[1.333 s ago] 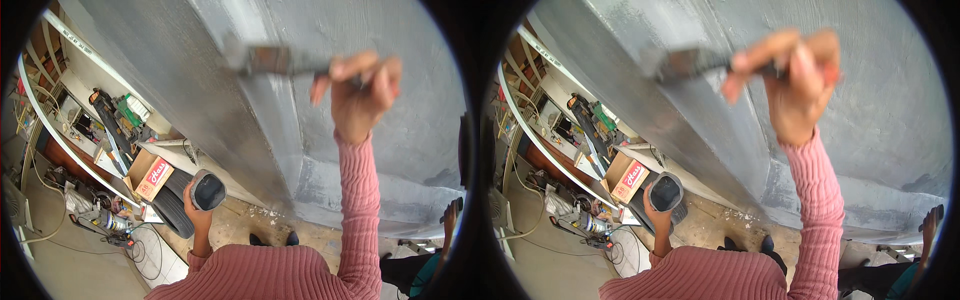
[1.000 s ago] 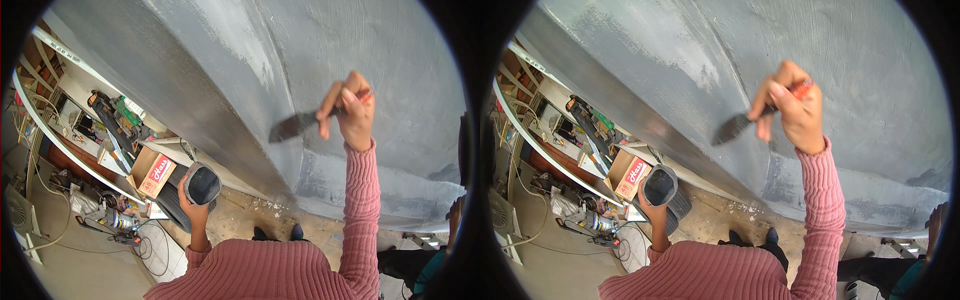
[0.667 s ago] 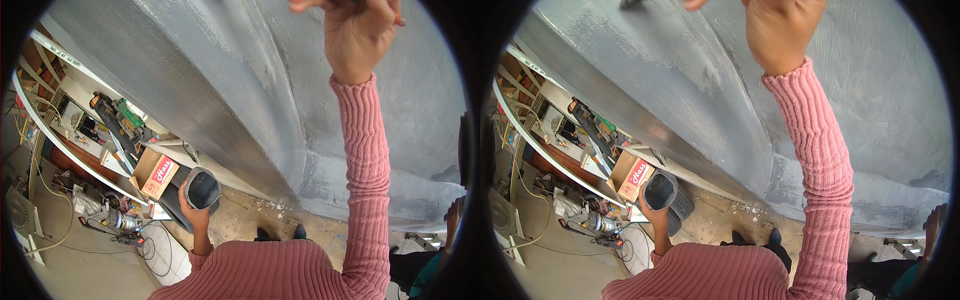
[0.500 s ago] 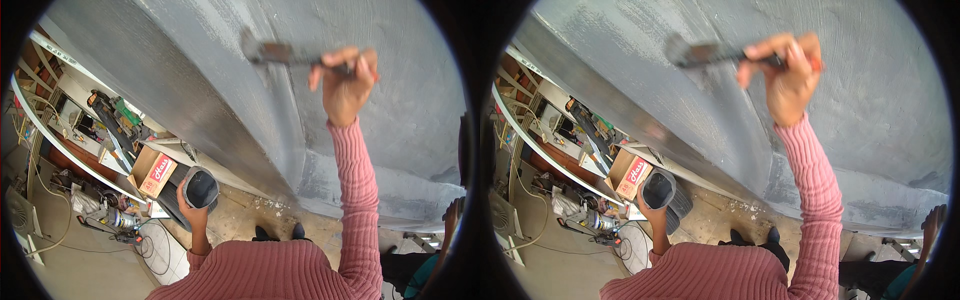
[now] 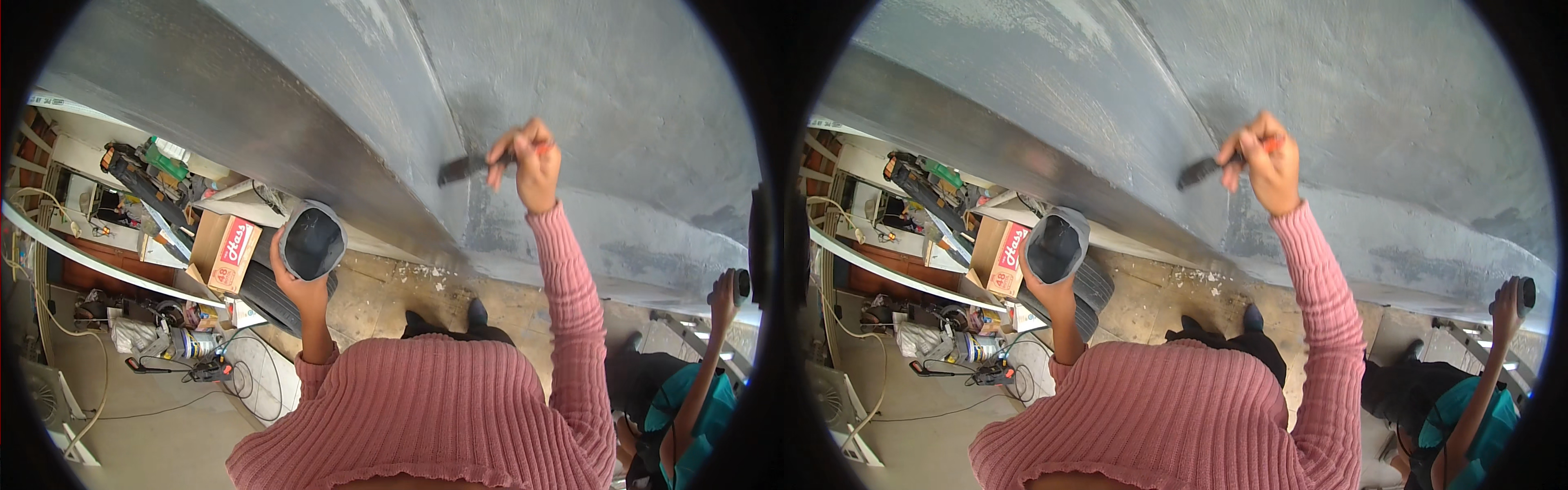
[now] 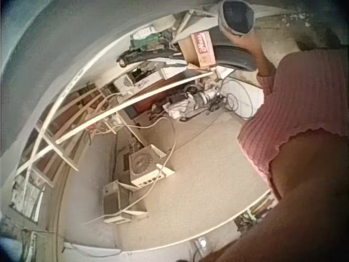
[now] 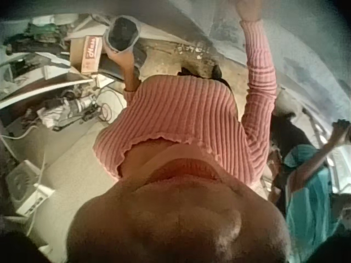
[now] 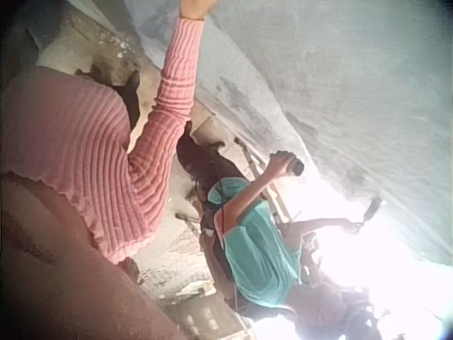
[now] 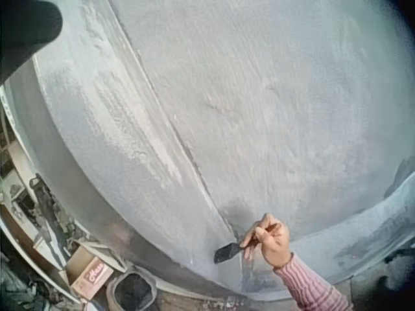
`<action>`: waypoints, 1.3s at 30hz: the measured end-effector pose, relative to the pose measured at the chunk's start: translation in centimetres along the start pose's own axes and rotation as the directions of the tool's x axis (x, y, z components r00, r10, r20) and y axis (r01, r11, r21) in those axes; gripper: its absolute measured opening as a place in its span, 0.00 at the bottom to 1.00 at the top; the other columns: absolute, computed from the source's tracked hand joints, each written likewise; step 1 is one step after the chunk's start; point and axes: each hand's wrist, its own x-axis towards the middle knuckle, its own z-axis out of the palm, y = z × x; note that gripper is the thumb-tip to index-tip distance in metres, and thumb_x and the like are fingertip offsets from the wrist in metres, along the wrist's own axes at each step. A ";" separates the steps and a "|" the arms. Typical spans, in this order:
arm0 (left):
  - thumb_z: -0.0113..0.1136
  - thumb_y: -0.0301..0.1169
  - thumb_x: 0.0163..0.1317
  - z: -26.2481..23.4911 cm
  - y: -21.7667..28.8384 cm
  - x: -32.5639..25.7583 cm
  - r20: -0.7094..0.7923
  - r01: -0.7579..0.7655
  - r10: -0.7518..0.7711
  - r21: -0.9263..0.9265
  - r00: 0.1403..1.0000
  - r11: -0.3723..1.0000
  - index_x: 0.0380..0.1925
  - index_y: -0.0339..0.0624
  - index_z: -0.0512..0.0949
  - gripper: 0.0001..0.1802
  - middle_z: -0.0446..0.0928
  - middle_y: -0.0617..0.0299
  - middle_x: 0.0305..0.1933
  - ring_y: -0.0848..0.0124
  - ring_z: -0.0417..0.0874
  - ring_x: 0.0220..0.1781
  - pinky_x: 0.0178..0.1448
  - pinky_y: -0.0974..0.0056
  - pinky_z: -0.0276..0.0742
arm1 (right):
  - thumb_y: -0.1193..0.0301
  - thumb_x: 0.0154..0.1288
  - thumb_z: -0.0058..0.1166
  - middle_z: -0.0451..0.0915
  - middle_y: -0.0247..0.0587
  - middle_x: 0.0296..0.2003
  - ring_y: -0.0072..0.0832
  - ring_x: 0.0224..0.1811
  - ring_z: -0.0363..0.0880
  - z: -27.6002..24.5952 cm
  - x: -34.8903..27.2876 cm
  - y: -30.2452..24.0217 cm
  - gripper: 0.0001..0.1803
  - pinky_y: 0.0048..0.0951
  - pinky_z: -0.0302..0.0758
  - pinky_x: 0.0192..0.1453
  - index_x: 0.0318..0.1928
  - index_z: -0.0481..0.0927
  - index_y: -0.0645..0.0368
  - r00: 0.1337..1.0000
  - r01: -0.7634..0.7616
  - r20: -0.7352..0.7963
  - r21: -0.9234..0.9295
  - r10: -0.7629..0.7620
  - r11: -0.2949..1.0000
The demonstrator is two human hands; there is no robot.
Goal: The person paints a concrete wall with a handheld paint brush, dipping it into a small container of paint and applying the paint to the wall.
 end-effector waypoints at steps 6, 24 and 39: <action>0.68 0.15 0.30 -1.4 -0.5 -0.8 -0.032 0.060 -0.061 -0.037 0.998 0.998 0.53 0.40 0.63 0.43 0.66 0.57 0.52 0.67 0.69 0.52 0.56 0.65 0.65 | 0.65 0.65 0.35 0.74 0.58 0.24 0.41 0.15 0.75 6.6 8.7 -8.1 0.13 0.30 0.75 0.12 0.29 0.56 0.62 0.840 0.496 0.174 0.142 -0.514 0.857; 0.67 0.16 0.31 -3.2 -0.6 -2.8 -0.081 0.132 -0.143 -0.120 0.986 0.984 0.53 0.38 0.63 0.42 0.67 0.57 0.53 0.68 0.69 0.53 0.58 0.65 0.63 | 0.67 0.66 0.38 0.73 0.50 0.27 0.32 0.21 0.73 -2.1 -19.2 8.0 0.10 0.30 0.73 0.19 0.30 0.57 0.58 0.877 -0.039 -0.480 -0.041 0.014 0.998; 0.68 0.19 0.34 -6.3 -0.6 0.0 -0.298 -0.043 0.005 -0.124 0.955 0.991 0.56 0.39 0.60 0.43 0.67 0.56 0.52 0.69 0.69 0.53 0.58 0.67 0.62 | 0.63 0.60 0.42 0.71 0.49 0.19 0.29 0.16 0.69 -0.3 -18.6 -0.6 0.13 0.26 0.68 0.07 0.26 0.58 0.57 0.899 -0.075 -0.437 -0.135 0.008 0.988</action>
